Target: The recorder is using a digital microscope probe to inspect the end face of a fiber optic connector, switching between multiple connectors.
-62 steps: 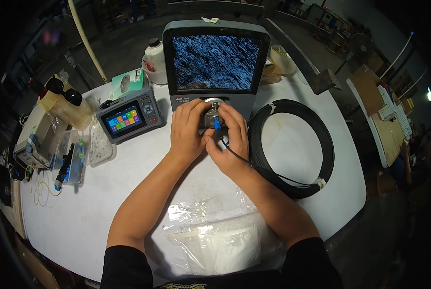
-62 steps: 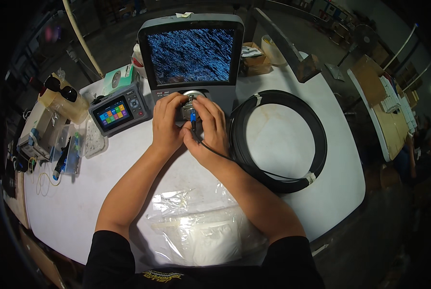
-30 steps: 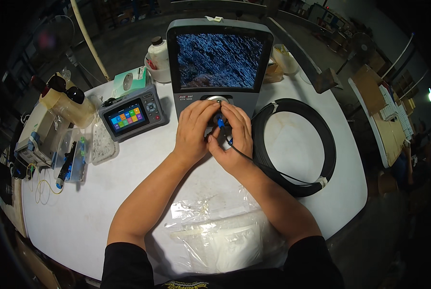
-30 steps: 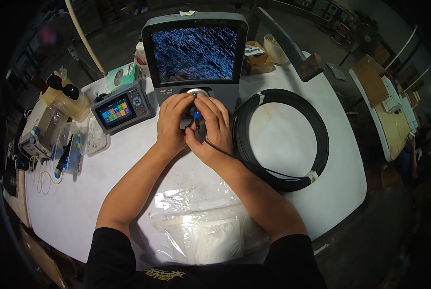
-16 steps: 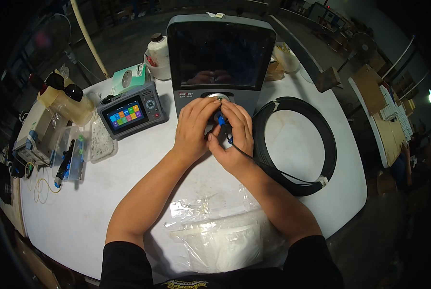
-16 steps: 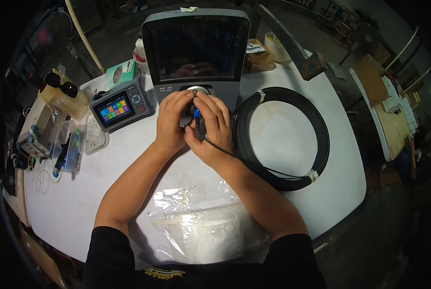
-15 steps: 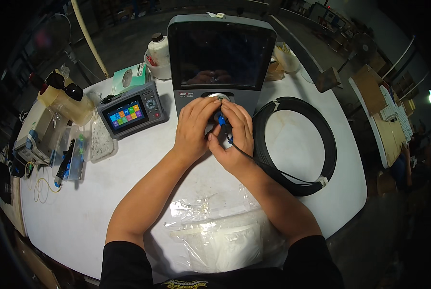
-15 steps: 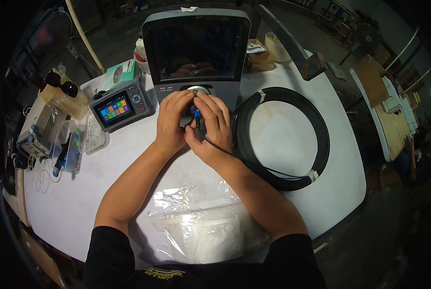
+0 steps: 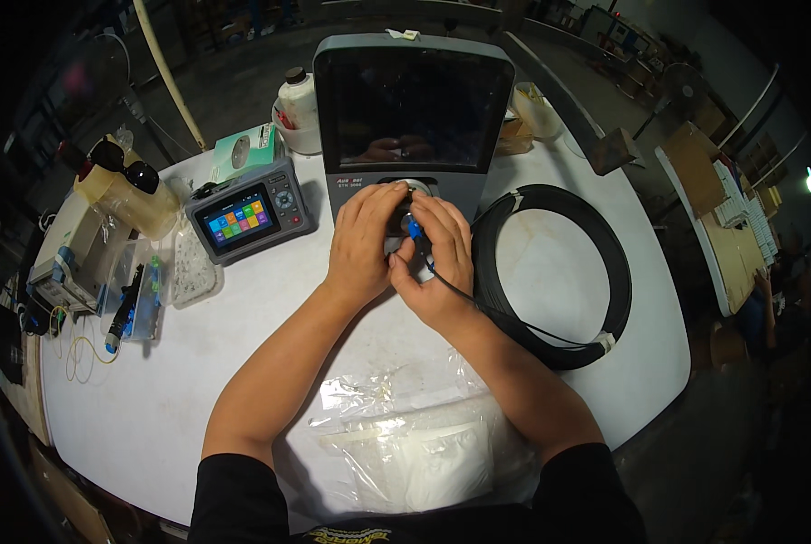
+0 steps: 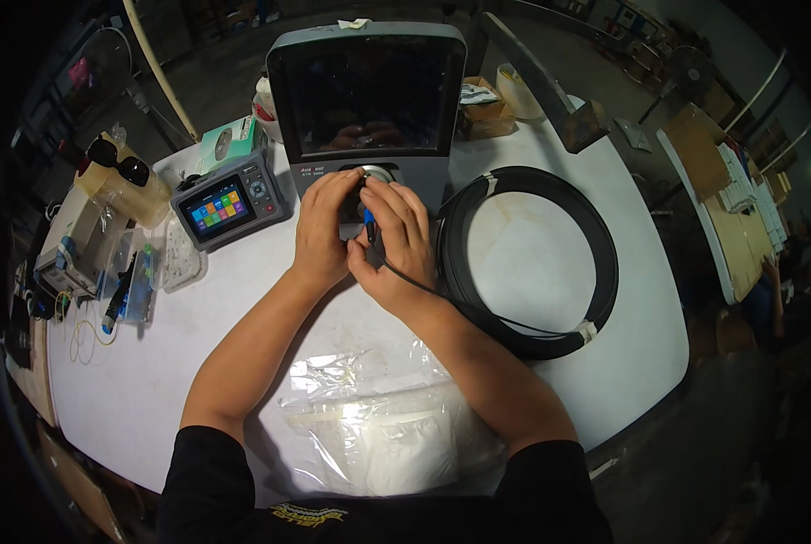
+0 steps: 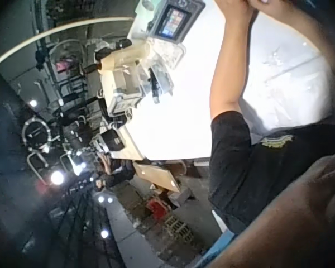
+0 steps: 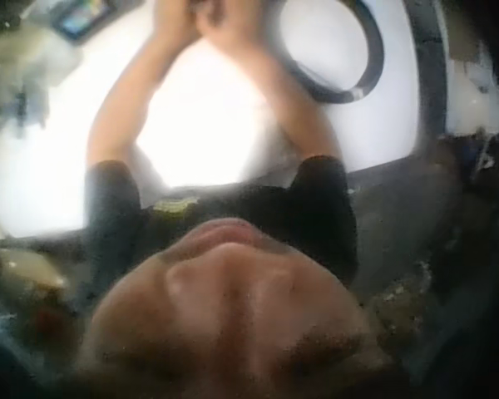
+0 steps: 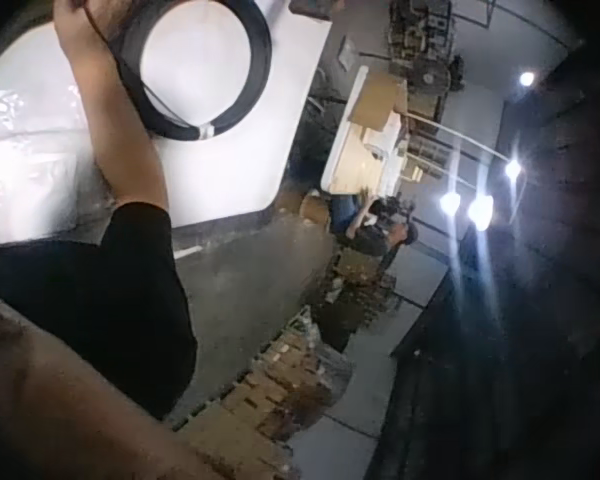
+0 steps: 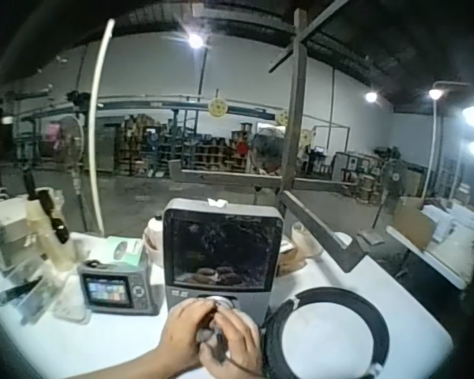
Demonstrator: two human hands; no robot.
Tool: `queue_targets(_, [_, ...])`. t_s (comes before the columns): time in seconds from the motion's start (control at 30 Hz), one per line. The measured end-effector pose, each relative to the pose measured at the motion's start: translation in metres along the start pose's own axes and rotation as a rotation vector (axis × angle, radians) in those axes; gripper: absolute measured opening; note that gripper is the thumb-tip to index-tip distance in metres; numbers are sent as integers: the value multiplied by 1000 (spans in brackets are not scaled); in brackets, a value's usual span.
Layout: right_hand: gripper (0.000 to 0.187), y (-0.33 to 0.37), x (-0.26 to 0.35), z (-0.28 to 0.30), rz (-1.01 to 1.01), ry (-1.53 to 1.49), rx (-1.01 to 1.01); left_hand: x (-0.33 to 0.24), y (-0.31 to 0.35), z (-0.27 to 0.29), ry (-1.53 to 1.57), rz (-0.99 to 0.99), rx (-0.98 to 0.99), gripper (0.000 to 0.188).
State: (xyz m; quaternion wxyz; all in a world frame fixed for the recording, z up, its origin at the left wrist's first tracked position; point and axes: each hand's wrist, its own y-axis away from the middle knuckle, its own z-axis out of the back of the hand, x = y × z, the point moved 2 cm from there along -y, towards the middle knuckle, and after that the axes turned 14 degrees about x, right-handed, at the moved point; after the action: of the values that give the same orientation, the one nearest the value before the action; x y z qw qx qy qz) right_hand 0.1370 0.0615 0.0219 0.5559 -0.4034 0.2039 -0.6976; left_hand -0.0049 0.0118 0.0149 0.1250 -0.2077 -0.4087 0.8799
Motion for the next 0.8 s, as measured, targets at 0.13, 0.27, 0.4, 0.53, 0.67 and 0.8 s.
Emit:
queue_targets(0.13, [77, 4, -1, -5, -40, -71, -48, 0, 0, 1, -10, 61, 2, 80])
queue_targets(0.27, [76, 3, -2, -4, -43, -50, -34, 0, 0, 3, -25, 127, 29, 82])
queue_targets(0.4, [75, 4, -3, -6, -72, -63, -22, 2, 0, 3, -1, 130, 28, 80])
queue_targets(0.53, [77, 2, -2, -3, -73, -10, 12, 1, -2, 7, -3, 132, 58, 75])
queue_targets(0.67, [77, 2, -1, -4, -79, -40, 4, 0, -3, 10, -22, 124, 80, 75])
queue_targets(0.8, [77, 4, -4, -4, -91, -48, 6, 1, -2, 8, -23, 122, 96, 76])
